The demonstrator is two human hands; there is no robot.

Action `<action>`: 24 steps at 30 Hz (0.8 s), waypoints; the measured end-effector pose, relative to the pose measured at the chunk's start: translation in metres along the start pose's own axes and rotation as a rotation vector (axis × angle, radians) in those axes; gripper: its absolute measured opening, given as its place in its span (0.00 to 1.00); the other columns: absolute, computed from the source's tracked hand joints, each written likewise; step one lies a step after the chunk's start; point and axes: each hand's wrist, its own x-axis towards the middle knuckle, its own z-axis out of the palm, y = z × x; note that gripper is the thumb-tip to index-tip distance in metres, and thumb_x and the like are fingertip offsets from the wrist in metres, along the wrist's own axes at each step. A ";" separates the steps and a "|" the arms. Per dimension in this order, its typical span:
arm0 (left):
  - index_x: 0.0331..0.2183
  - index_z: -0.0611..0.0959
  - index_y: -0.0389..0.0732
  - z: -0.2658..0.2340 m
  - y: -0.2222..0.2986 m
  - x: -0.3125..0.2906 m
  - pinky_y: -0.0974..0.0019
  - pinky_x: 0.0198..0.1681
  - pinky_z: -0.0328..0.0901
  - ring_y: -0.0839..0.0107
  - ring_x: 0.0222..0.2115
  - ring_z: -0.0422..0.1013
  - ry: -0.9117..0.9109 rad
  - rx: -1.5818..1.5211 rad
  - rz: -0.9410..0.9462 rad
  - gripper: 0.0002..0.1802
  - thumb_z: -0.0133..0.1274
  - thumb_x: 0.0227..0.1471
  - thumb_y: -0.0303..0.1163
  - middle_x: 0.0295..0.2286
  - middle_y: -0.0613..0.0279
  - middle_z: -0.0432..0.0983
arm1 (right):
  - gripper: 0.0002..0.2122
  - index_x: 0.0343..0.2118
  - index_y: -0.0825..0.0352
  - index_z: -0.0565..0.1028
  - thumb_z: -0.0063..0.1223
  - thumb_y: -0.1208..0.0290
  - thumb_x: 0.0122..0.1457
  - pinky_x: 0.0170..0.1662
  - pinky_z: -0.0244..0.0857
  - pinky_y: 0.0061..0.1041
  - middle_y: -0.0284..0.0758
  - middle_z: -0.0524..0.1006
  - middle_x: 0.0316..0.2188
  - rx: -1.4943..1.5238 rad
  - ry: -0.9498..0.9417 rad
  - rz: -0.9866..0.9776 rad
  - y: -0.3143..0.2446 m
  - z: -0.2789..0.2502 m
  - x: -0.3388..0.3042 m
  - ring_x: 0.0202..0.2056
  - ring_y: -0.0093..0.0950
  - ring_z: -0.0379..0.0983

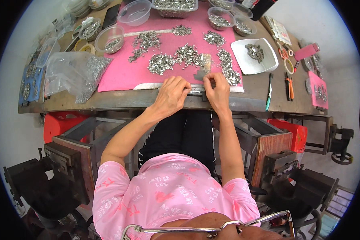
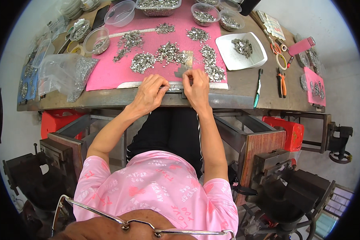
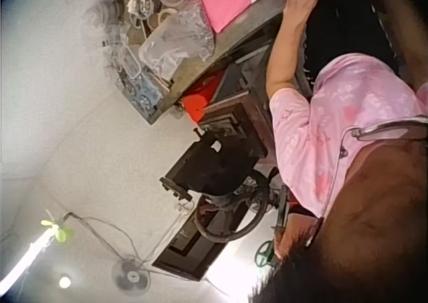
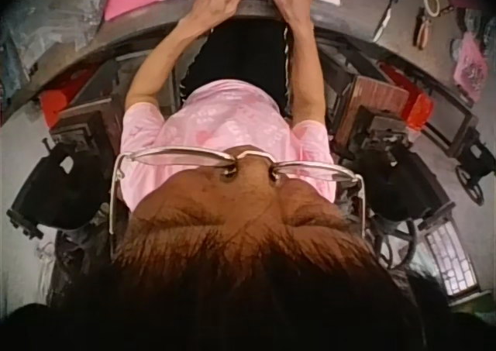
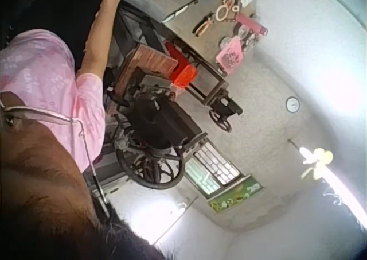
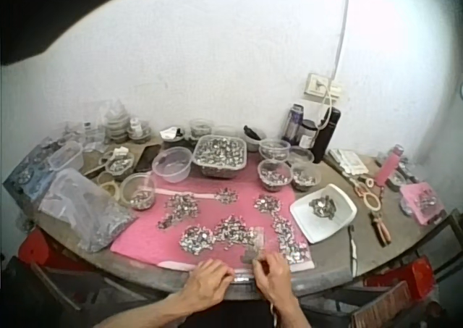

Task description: The person arranges small metal pieces onto a metal track tool by hand, presses them using a manual press machine, and continues placing metal pieces into the track tool.

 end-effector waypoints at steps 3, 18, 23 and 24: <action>0.33 0.78 0.37 0.000 0.000 -0.001 0.58 0.40 0.61 0.58 0.33 0.69 0.006 0.022 0.030 0.04 0.55 0.53 0.24 0.30 0.58 0.72 | 0.03 0.31 0.71 0.73 0.56 0.81 0.56 0.40 0.66 0.35 0.39 0.76 0.30 0.444 -0.167 0.125 -0.017 -0.014 -0.012 0.35 0.38 0.73; 0.32 0.77 0.37 0.003 0.002 0.002 0.56 0.38 0.63 0.57 0.32 0.69 0.025 0.078 0.087 0.05 0.57 0.50 0.22 0.29 0.58 0.71 | 0.04 0.31 0.70 0.71 0.55 0.83 0.54 0.41 0.65 0.34 0.39 0.75 0.30 0.436 -0.171 0.000 -0.020 -0.009 -0.020 0.34 0.38 0.72; 0.32 0.76 0.36 0.002 0.001 0.002 0.56 0.38 0.64 0.56 0.32 0.69 0.017 0.096 0.099 0.06 0.57 0.51 0.22 0.29 0.57 0.71 | 0.04 0.31 0.71 0.71 0.55 0.83 0.54 0.40 0.66 0.34 0.40 0.75 0.30 0.445 -0.179 0.010 -0.020 -0.011 -0.019 0.34 0.38 0.73; 0.32 0.76 0.36 0.002 0.001 0.002 0.55 0.38 0.65 0.55 0.32 0.70 0.011 0.100 0.104 0.06 0.57 0.51 0.22 0.30 0.57 0.71 | 0.04 0.30 0.71 0.71 0.55 0.83 0.54 0.41 0.66 0.35 0.40 0.75 0.30 0.445 -0.194 0.022 -0.019 -0.012 -0.019 0.34 0.38 0.73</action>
